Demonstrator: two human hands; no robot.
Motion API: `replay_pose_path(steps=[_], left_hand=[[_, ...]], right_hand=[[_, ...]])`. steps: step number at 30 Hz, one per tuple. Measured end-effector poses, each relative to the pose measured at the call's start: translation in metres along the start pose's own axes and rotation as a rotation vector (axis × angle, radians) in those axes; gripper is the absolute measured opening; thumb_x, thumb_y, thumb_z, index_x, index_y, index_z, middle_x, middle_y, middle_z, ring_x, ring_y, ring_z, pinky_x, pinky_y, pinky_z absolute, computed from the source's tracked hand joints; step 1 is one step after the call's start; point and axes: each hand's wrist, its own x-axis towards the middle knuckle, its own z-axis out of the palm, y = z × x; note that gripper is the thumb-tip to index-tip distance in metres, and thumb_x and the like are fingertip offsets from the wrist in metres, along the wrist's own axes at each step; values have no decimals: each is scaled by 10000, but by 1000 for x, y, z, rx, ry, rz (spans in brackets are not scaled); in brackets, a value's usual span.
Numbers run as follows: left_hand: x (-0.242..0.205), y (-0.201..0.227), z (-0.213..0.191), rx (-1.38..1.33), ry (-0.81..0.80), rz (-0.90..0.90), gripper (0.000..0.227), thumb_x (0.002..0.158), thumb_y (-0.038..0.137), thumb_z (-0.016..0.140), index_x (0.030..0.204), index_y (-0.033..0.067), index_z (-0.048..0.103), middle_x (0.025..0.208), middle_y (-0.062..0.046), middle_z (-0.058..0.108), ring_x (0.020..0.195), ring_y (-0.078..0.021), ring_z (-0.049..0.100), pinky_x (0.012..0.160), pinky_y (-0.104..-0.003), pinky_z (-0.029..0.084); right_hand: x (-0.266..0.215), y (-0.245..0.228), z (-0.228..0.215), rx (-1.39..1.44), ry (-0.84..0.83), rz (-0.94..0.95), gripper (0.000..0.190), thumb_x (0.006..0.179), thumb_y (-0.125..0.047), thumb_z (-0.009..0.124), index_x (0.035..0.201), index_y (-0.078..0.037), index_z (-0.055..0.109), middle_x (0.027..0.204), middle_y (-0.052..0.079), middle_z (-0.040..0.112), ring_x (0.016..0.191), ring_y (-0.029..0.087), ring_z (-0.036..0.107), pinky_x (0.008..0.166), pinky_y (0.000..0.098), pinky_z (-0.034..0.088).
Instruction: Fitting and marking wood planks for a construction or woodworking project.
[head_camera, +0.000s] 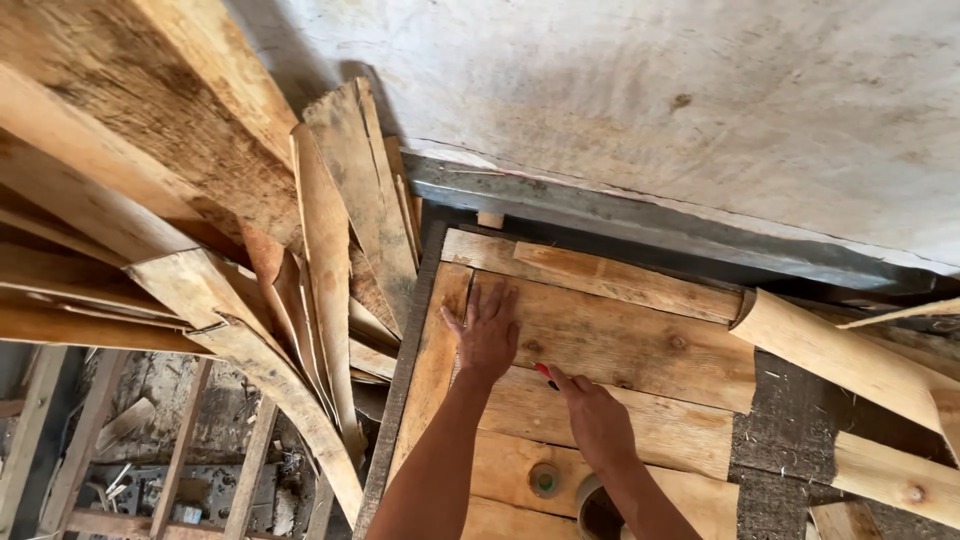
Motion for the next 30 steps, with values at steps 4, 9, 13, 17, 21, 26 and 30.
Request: replay_pose_path(steps=[4, 9, 13, 17, 21, 26, 30], left_hand=[[0, 2, 1, -12, 1, -18, 596, 1040, 366, 449, 1608, 292, 281, 1707, 63, 183, 1577, -322, 100, 1123, -819, -67], [1, 3, -2, -18, -28, -14, 575, 1052, 370, 425, 1604, 303, 280, 1706, 58, 164, 1576, -316, 74, 1108, -835, -86], [-2, 5, -5, -28, -35, -23, 578, 1051, 389, 435, 1604, 301, 290, 1711, 57, 166, 1579, -322, 76, 1117, -833, -80], [0, 2, -3, -32, -8, -2, 583, 1045, 400, 453, 1597, 292, 302, 1710, 49, 170, 1579, -334, 81, 1102, -842, -76], [-1, 1, -3, -63, 8, 6, 586, 1040, 398, 467, 1596, 293, 314, 1711, 48, 180, 1578, -340, 86, 1105, -839, -78], [-6, -3, -3, -114, 51, 32, 565, 1035, 320, 495, 1580, 279, 352, 1706, 39, 197, 1574, -342, 105, 1111, -832, -78], [-5, -17, 2, -150, 153, 32, 591, 962, 47, 499, 1525, 223, 466, 1691, -36, 247, 1557, -351, 209, 1175, -759, 55]], right_hand=[[1, 3, -1, -3, 70, -73, 636, 876, -10, 557, 1469, -236, 517, 1035, 50, 688, 909, 280, 696, 739, 387, 596], [7, 2, -9, -202, -102, -88, 732, 879, 7, 596, 1548, -221, 410, 1061, 60, 656, 897, 246, 680, 758, 350, 595], [11, 8, -5, -217, -126, -89, 708, 905, 2, 606, 1549, -210, 401, 1089, 71, 650, 906, 248, 675, 733, 352, 599], [16, 6, -14, -221, -145, -116, 740, 887, 28, 600, 1556, -207, 389, 1090, 74, 651, 906, 251, 678, 750, 357, 606], [19, 4, -20, -222, -218, -88, 732, 905, 36, 574, 1562, -222, 381, 1090, 75, 650, 909, 266, 679, 742, 372, 617], [21, 8, -16, -230, -174, -122, 694, 888, 44, 576, 1522, -208, 447, 1047, 82, 668, 861, 261, 696, 754, 388, 614], [19, 7, -16, -168, -100, -104, 629, 897, 24, 575, 1473, -220, 506, 1004, 87, 684, 848, 275, 695, 753, 407, 611]])
